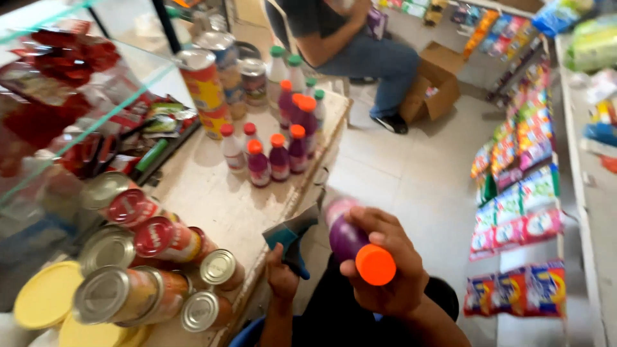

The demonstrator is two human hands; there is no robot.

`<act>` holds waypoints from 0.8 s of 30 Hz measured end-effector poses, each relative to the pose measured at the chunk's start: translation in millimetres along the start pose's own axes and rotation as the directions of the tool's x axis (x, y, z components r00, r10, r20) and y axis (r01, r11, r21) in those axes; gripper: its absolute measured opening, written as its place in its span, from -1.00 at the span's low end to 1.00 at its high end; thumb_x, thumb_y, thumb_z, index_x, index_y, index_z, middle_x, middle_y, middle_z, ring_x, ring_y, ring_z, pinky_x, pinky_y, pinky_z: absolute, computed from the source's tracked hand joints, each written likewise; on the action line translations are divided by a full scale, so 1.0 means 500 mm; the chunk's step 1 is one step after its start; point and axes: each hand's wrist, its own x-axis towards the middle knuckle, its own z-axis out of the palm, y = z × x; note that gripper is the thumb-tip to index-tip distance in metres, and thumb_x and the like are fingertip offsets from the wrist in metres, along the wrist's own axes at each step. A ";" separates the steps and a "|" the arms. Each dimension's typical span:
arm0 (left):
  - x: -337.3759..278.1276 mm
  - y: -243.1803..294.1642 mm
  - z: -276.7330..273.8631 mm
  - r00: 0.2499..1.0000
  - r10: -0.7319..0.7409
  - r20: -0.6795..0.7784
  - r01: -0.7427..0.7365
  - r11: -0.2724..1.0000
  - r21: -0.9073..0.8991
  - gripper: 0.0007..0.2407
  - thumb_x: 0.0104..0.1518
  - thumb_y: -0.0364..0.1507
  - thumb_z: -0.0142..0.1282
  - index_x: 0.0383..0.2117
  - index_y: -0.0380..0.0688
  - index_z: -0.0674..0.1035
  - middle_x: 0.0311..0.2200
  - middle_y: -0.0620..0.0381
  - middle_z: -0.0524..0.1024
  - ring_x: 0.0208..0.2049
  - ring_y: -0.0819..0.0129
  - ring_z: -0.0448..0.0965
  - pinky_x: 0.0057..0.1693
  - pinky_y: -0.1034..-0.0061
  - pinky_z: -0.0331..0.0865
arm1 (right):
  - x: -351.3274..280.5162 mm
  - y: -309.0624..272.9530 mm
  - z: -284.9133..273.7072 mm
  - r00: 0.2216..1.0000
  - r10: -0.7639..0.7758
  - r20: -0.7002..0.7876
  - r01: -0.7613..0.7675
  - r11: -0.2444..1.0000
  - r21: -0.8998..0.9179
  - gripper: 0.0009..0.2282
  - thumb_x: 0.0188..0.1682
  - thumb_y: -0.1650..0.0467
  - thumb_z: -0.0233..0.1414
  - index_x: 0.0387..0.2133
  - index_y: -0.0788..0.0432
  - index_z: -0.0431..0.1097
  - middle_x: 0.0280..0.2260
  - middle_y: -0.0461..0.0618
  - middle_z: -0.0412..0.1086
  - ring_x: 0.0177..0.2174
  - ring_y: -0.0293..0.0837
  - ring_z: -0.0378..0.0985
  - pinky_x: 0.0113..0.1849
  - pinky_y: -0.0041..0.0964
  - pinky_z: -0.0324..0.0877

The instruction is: Cleaning canned goods and detergent bottles with a cloth and organizing them on retail shelves.

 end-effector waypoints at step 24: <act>0.095 -0.590 0.358 0.722 -0.621 0.305 0.236 0.635 0.736 -0.59 0.25 -0.18 0.16 0.10 -0.19 0.47 -0.06 -0.04 0.58 0.00 0.28 0.49 0.18 0.10 0.33 | -0.453 0.482 -0.304 0.353 0.857 -0.376 -0.887 0.434 0.158 -0.34 0.12 0.09 -0.02 0.38 0.20 0.02 0.26 0.25 0.20 0.24 0.01 0.19 0.24 0.08 0.06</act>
